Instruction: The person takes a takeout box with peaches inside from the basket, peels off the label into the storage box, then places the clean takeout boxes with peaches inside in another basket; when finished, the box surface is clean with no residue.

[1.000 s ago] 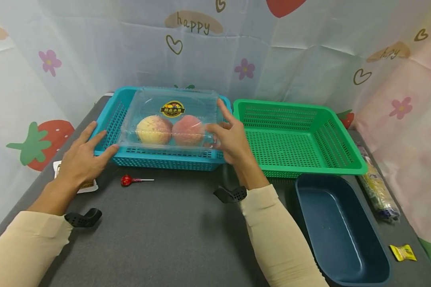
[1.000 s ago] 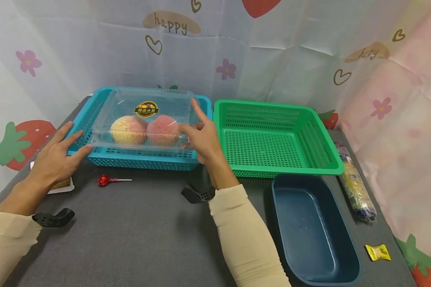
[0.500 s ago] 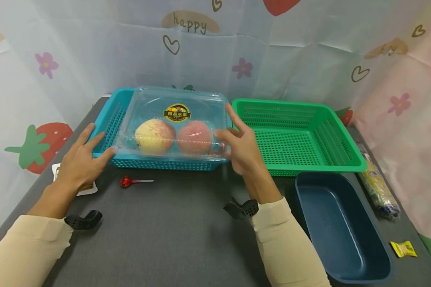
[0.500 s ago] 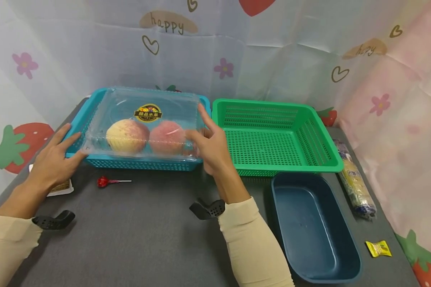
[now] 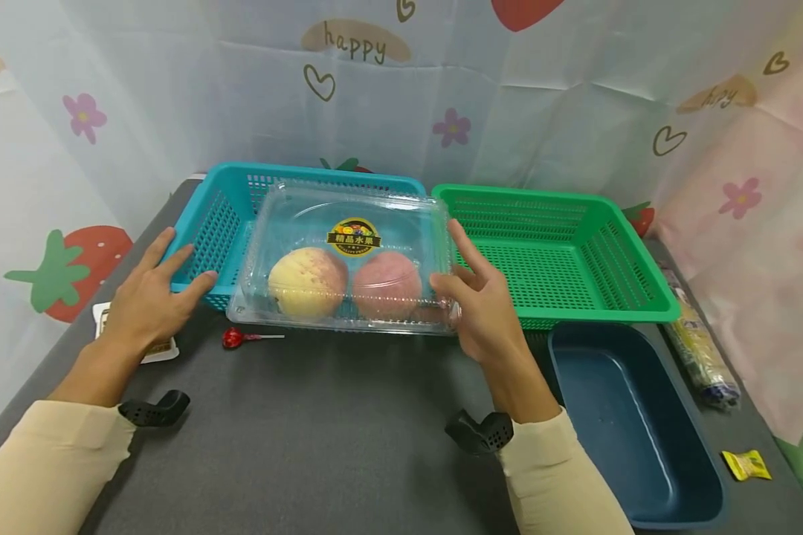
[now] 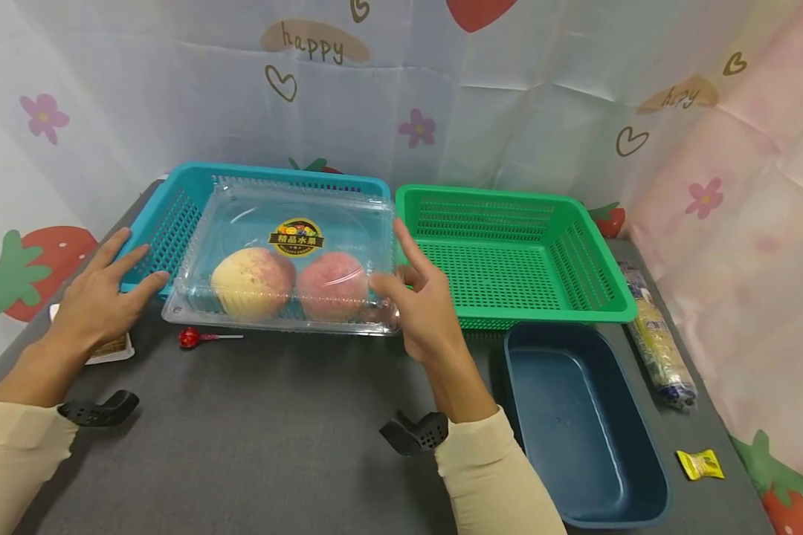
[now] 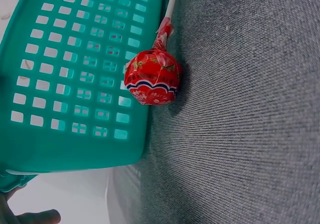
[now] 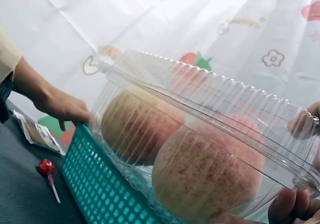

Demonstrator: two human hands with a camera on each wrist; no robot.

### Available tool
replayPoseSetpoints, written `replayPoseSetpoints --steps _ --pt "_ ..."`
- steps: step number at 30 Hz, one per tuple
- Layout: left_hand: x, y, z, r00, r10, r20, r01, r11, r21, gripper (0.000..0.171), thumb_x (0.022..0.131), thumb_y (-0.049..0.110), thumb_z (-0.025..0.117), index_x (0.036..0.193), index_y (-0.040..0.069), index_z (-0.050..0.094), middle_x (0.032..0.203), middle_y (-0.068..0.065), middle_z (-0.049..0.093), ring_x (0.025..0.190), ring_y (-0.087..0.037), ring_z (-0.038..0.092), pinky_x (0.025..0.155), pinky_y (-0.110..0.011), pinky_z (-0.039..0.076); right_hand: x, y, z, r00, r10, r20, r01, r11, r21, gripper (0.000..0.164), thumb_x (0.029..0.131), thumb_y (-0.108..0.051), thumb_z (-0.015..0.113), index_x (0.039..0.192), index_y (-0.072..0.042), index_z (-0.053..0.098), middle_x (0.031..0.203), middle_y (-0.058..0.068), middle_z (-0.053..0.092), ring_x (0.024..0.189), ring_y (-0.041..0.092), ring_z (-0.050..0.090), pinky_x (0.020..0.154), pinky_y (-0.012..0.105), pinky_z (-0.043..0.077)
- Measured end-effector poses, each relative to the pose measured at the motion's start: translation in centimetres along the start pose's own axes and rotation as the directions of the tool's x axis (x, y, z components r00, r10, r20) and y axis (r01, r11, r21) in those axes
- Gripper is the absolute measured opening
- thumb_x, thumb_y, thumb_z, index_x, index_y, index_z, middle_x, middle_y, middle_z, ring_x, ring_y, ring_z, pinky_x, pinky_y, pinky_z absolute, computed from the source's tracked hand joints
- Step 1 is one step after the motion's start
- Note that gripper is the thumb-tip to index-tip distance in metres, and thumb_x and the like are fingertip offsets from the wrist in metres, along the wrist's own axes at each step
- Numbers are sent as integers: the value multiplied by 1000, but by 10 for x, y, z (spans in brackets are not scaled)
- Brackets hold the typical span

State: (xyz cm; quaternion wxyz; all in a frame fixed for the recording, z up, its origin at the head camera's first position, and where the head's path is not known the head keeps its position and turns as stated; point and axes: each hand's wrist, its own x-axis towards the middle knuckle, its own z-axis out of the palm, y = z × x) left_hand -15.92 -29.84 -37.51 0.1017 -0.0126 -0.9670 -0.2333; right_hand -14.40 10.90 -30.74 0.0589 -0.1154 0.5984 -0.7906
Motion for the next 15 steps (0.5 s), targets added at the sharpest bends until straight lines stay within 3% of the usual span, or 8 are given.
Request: replayPoseSetpoints --steps 6,10,15 --pt "0 0 -1 1000 13 2 -13 1000 1 73 97 51 40 148 -1 33 159 -15 8 138 -48 17 95 -73 25 -17 -2 -6 1000 14 -9 -14 1000 10 72 90 1 58 151 -31 34 139 16 43 100 25 49 66 29 45" --pt "0 0 -1 1000 20 3 -20 1000 -6 72 98 50 40 148 -1 33 159 -15 8 138 -48 17 95 -73 25 -28 -2 -9 1000 -2 -5 2 1000 31 73 91 3 55 152 -29 31 139 18 42 104 27 47 76 34 46" --pt "0 0 0 1000 15 2 -15 1000 -7 72 98 49 40 147 -2 33 159 -16 7 138 -48 17 95 -72 25 -43 -3 -16 1000 -26 -4 26 999 41 71 93 6 51 153 -25 29 137 21 41 94 23 50 73 29 47"
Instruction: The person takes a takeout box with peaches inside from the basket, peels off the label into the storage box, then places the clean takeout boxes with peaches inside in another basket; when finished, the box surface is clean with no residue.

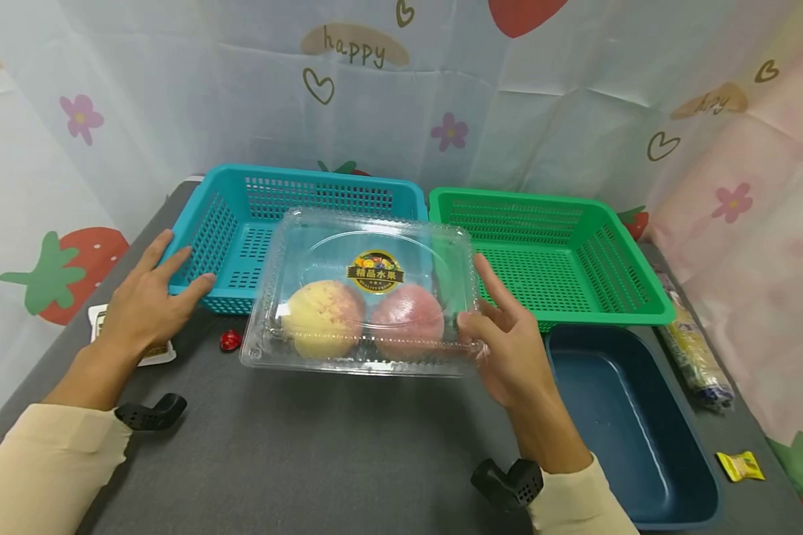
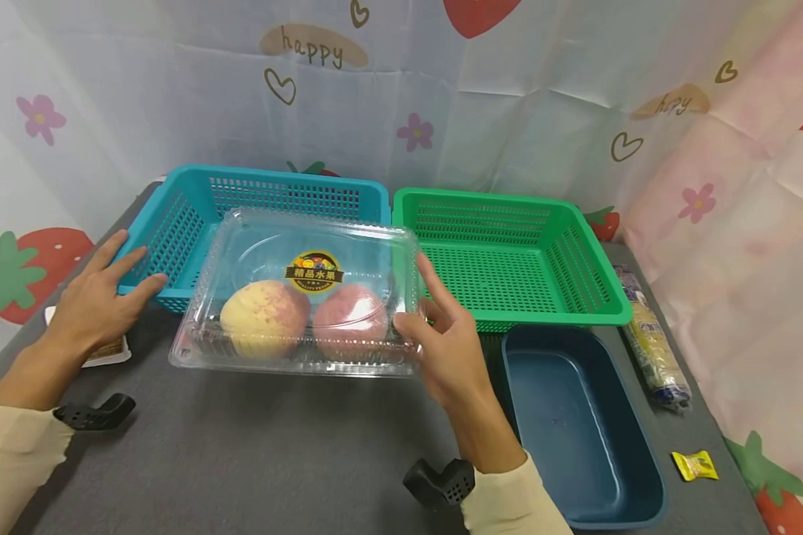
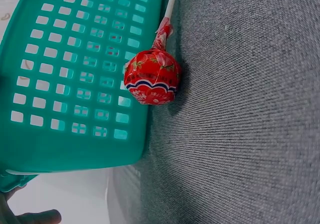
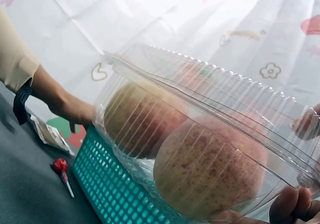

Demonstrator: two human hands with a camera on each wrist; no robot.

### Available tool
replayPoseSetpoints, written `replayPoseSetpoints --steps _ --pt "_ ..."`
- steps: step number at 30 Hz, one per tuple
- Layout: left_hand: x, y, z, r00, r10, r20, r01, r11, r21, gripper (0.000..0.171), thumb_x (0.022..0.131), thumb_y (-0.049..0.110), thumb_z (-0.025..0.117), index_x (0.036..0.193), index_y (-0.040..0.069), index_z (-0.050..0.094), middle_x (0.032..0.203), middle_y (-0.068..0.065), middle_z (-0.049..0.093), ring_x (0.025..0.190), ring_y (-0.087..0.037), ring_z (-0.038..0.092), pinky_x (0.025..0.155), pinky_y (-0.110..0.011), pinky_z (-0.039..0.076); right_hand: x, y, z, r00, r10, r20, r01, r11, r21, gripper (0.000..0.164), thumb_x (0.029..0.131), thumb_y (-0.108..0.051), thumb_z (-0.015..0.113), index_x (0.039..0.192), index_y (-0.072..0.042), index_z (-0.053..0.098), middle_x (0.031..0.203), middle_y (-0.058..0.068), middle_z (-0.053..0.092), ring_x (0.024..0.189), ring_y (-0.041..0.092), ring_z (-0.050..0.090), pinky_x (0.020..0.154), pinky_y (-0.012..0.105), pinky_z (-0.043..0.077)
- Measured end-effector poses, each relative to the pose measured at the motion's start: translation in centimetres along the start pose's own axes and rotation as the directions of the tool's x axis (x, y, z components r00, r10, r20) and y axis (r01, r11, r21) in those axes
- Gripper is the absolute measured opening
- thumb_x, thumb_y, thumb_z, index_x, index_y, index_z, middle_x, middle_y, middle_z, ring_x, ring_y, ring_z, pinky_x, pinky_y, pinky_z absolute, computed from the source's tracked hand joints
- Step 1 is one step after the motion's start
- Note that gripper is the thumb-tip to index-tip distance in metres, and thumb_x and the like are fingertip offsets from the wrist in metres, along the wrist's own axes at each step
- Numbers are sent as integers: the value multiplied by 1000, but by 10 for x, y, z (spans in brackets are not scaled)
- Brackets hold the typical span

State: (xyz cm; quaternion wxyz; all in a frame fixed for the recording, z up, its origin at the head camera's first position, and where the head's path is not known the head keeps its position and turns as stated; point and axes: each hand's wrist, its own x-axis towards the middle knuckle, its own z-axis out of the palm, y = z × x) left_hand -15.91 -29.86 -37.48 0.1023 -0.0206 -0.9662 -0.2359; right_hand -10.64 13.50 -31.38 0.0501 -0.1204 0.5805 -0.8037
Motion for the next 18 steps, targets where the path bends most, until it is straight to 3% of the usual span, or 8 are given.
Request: replayPoseSetpoints --steps 6,10,18 --pt "1 0 -1 1000 -7 -2 7 1000 -2 72 97 49 41 148 -1 33 159 -15 7 137 -48 18 94 -73 25 -18 -1 -9 1000 -21 -22 20 999 -34 70 93 7 52 153 -19 28 118 18 46 72 16 47 60 22 43" --pt "1 -1 -1 1000 0 -9 0 1000 -9 72 97 49 41 147 -2 33 159 -15 8 137 -48 18 95 -73 25 -27 -1 -12 999 -24 -37 22 998 -55 70 93 7 53 153 -16 28 105 15 48 70 15 47 58 21 41" --pt "0 -2 -1 1000 10 -2 -11 1000 -14 72 97 49 42 147 -2 34 159 -14 8 137 -48 19 93 -74 25 -47 1 -20 999 -12 -30 11 999 -31 70 92 10 50 154 -11 24 117 17 54 67 12 46 54 18 39"
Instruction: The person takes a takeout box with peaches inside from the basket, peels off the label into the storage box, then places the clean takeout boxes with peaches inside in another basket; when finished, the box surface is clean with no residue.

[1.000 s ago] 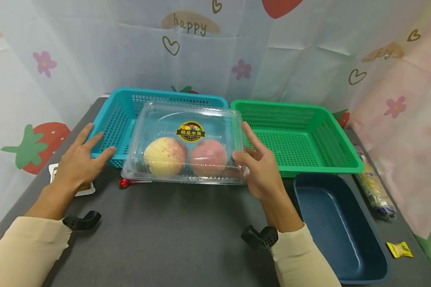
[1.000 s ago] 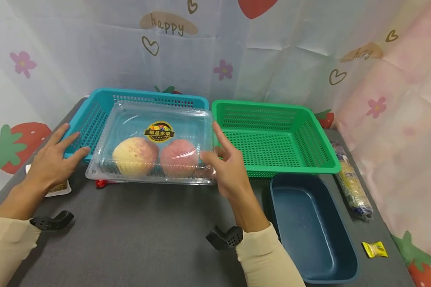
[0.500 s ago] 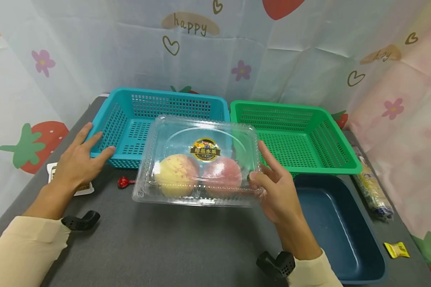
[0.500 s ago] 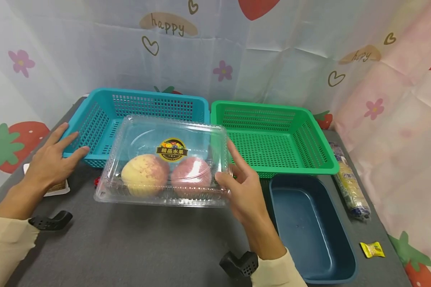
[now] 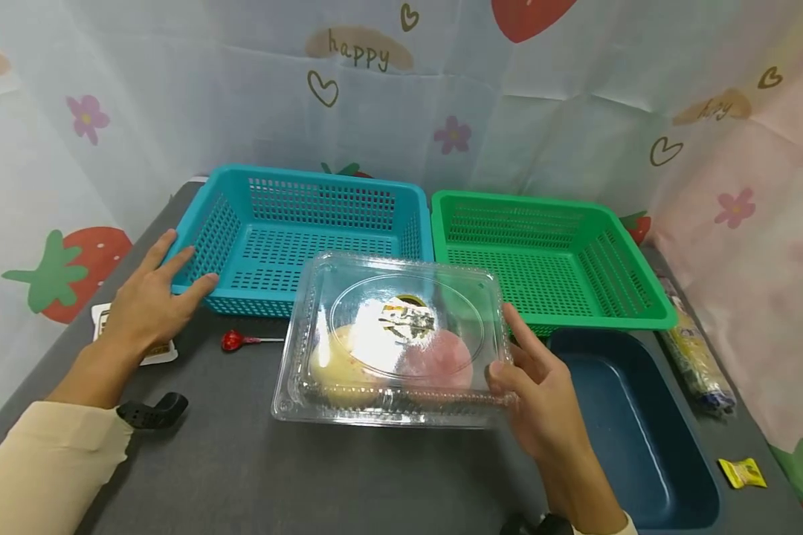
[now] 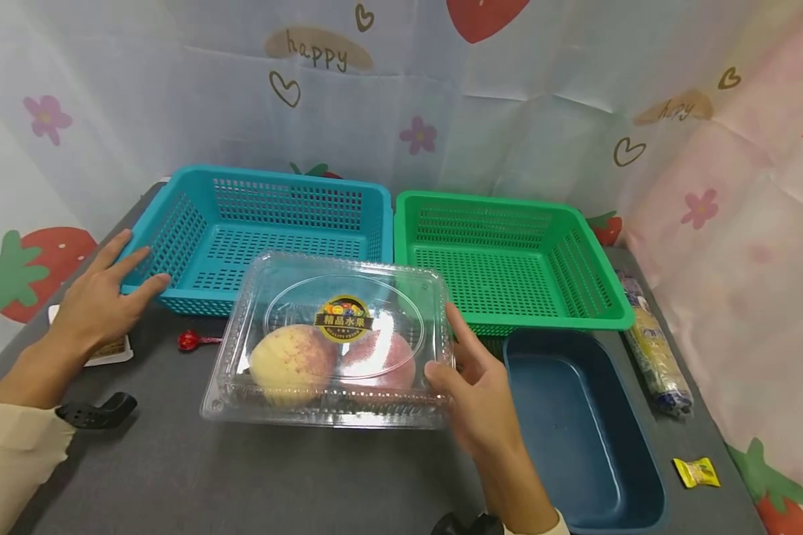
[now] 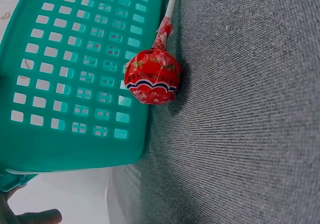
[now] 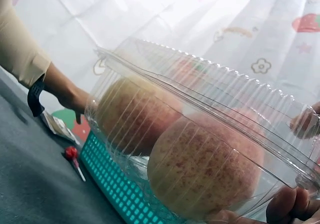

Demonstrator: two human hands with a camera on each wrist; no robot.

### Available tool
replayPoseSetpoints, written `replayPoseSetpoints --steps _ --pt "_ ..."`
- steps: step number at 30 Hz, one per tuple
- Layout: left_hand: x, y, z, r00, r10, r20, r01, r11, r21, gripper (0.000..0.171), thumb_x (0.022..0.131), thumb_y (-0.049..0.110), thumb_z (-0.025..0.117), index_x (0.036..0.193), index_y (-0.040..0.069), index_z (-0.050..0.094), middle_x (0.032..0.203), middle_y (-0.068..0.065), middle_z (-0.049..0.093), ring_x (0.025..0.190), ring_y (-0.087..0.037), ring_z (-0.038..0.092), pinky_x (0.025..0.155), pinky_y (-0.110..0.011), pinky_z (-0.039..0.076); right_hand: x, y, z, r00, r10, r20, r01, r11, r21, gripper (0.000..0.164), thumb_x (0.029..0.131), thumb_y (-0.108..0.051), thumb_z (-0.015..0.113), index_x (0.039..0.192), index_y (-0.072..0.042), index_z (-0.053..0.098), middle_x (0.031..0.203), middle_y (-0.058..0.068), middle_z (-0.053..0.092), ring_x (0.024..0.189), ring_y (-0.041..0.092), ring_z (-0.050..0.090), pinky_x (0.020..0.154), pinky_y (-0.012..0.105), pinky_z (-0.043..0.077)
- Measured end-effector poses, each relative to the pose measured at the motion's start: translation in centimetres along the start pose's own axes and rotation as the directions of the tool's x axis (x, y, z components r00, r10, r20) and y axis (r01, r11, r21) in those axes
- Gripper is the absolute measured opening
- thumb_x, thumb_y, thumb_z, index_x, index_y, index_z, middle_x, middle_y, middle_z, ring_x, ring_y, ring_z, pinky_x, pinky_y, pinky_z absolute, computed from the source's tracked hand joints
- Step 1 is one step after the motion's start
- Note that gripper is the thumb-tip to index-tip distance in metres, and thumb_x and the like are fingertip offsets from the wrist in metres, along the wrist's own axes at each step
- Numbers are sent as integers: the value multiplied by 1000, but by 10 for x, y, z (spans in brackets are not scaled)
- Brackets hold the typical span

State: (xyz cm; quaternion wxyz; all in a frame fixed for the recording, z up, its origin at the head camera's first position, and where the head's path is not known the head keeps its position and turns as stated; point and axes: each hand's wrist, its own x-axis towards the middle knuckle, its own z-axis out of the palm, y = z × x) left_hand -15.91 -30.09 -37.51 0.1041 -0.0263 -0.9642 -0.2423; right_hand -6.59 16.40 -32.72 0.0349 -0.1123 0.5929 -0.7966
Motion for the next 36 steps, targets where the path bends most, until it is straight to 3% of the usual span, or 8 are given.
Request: replayPoseSetpoints --steps 11,18,22,36 --pt "1 2 -1 1000 0 16 0 1000 -7 72 98 50 40 148 0 32 160 -12 5 138 -48 17 94 -75 24 -23 10 -15 998 -66 19 66 998 19 68 92 14 46 153 -5 23 113 17 57 66 11 47 54 18 40" --pt "0 2 -2 1000 -11 26 12 1000 -5 73 98 51 41 149 0 31 160 -12 5 138 -48 17 93 -75 24 -38 23 -22 999 -24 -40 22 999 -36 68 91 15 48 152 -5 27 109 16 59 68 12 49 55 18 43" --pt "1 2 -2 1000 -8 24 8 1000 -13 73 97 51 41 149 0 31 160 -12 5 138 -48 16 94 -75 24 -43 32 -26 999 -29 -28 29 1000 -13 70 90 16 47 152 -2 24 110 14 57 69 11 49 56 18 43" --pt "1 1 -3 999 -19 46 20 1000 -15 73 97 52 40 151 3 29 161 -10 1 139 -47 13 94 -75 23 -50 49 -36 998 24 -52 -26 999 -39 72 90 15 51 153 -5 22 126 16 54 72 11 52 56 19 46"
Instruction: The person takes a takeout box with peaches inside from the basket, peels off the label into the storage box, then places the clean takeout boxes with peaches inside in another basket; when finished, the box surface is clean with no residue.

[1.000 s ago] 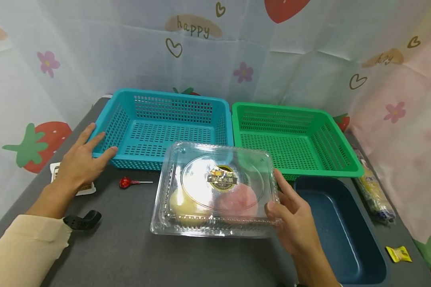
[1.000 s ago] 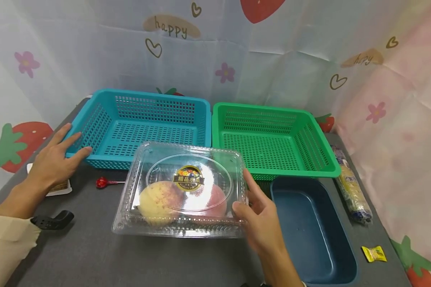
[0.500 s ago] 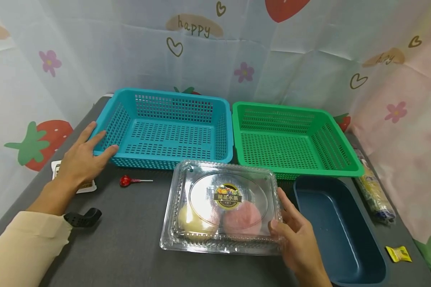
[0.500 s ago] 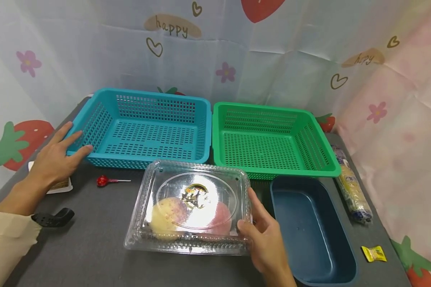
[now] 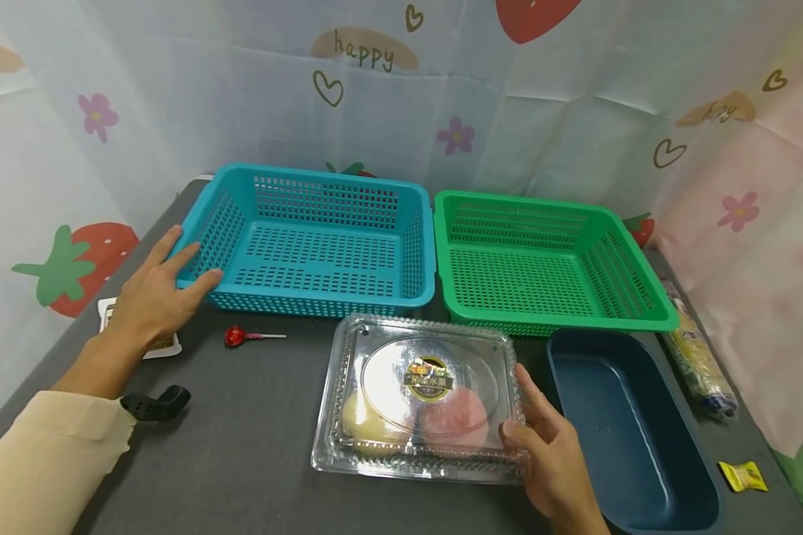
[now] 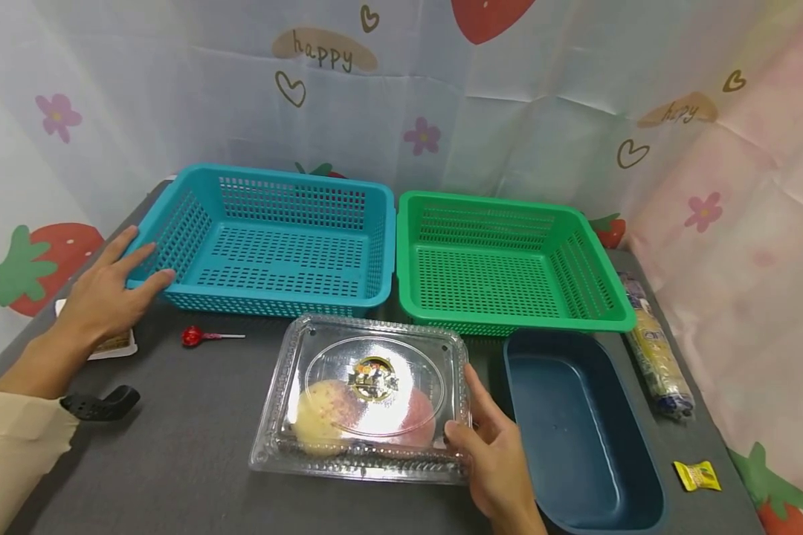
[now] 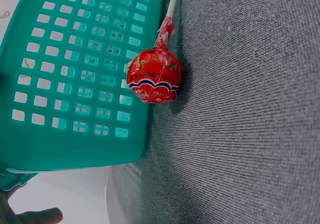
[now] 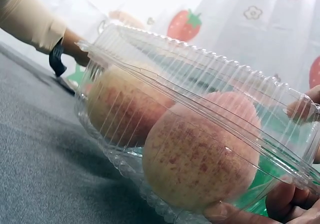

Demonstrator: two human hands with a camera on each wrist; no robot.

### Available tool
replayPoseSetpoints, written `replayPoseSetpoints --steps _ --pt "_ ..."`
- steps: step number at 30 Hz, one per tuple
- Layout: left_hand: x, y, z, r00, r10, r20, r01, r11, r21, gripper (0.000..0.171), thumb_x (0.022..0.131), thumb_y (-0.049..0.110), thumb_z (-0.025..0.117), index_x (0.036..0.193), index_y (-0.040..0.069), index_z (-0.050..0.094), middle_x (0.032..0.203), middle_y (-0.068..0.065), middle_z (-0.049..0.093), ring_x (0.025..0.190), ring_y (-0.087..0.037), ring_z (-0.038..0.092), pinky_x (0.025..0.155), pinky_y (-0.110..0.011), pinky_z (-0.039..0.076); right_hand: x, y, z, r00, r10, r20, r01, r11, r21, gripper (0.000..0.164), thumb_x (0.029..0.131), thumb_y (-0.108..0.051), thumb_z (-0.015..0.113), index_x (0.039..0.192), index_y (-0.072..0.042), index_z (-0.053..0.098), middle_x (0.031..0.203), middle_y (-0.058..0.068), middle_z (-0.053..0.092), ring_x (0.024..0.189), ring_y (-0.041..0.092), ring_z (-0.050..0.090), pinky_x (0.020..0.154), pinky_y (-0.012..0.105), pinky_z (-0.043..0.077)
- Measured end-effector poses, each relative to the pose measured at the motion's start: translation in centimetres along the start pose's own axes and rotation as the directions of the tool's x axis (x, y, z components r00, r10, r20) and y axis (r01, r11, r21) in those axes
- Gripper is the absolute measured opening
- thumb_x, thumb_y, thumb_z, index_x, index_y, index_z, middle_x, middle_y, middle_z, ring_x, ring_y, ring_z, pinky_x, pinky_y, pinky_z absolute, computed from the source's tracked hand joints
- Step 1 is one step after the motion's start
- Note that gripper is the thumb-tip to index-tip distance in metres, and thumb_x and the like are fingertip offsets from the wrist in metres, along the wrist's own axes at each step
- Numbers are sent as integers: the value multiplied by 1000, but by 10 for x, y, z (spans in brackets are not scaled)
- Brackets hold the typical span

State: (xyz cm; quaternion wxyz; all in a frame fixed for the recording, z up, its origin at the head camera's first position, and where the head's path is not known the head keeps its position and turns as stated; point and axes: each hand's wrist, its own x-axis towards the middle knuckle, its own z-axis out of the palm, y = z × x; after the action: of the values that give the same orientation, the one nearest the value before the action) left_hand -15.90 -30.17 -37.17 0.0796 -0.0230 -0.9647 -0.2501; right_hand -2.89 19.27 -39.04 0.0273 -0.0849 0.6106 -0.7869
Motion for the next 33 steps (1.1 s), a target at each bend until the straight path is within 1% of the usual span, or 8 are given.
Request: replayPoseSetpoints --steps 6,9,13,17,24,27,30,33 --pt "-1 1 -2 1000 3 12 -3 1000 -5 75 97 53 42 152 5 25 161 -11 1 139 -48 11 95 -75 20 3 8 -3 1000 -8 14 8 1000 -4 71 91 14 51 153 -3 22 119 14 53 66 9 48 53 18 42" --pt "-2 4 -4 1000 5 1 -5 1000 -3 75 97 53 44 153 7 23 160 -11 3 139 -48 10 96 -75 19 5 11 -5 1000 3 9 -3 1000 -11 70 91 14 52 153 -4 23 134 15 45 66 9 49 53 17 42" --pt "-9 12 -9 999 11 -45 -10 1000 1 75 96 52 46 153 9 24 160 -12 5 140 -47 8 99 -74 16 7 13 -7 1000 18 8 -18 1000 -24 71 91 13 53 153 -4 22 151 18 24 68 8 51 53 16 42" --pt "-21 26 -14 993 12 -120 -15 1000 -25 74 95 48 50 154 11 25 160 -10 5 141 -45 6 101 -73 10 9 15 -10 1000 13 9 -13 999 -37 71 90 13 52 153 -2 21 154 20 16 68 7 51 53 16 42" --pt "-49 53 -19 972 35 -232 -65 990 -125 70 93 38 59 152 14 31 159 -9 15 142 -37 14 97 -74 20 11 18 -10 1000 1 -10 -2 993 -115 69 91 11 53 152 -1 22 146 17 33 68 8 49 55 18 44" --pt "-57 65 -17 968 54 -243 -97 981 -170 68 93 33 61 152 14 33 159 -8 18 142 -35 16 97 -73 24 11 19 -10 999 -15 -31 10 987 -162 67 91 10 54 151 -1 26 123 16 52 69 10 50 57 21 47" --pt "-62 76 -13 966 82 -247 -134 970 -202 69 91 31 64 151 14 34 158 -8 21 142 -35 18 98 -72 23 11 19 -11 998 -35 -46 25 979 -200 65 91 10 54 150 -2 30 97 13 56 68 12 51 58 24 48" --pt "-67 86 -8 957 127 -259 -190 954 -231 73 88 27 68 152 16 33 156 -9 25 134 -40 34 94 -69 33 11 19 -12 998 -38 -48 26 973 -230 64 92 9 54 150 -3 32 94 12 57 69 13 52 59 25 48"
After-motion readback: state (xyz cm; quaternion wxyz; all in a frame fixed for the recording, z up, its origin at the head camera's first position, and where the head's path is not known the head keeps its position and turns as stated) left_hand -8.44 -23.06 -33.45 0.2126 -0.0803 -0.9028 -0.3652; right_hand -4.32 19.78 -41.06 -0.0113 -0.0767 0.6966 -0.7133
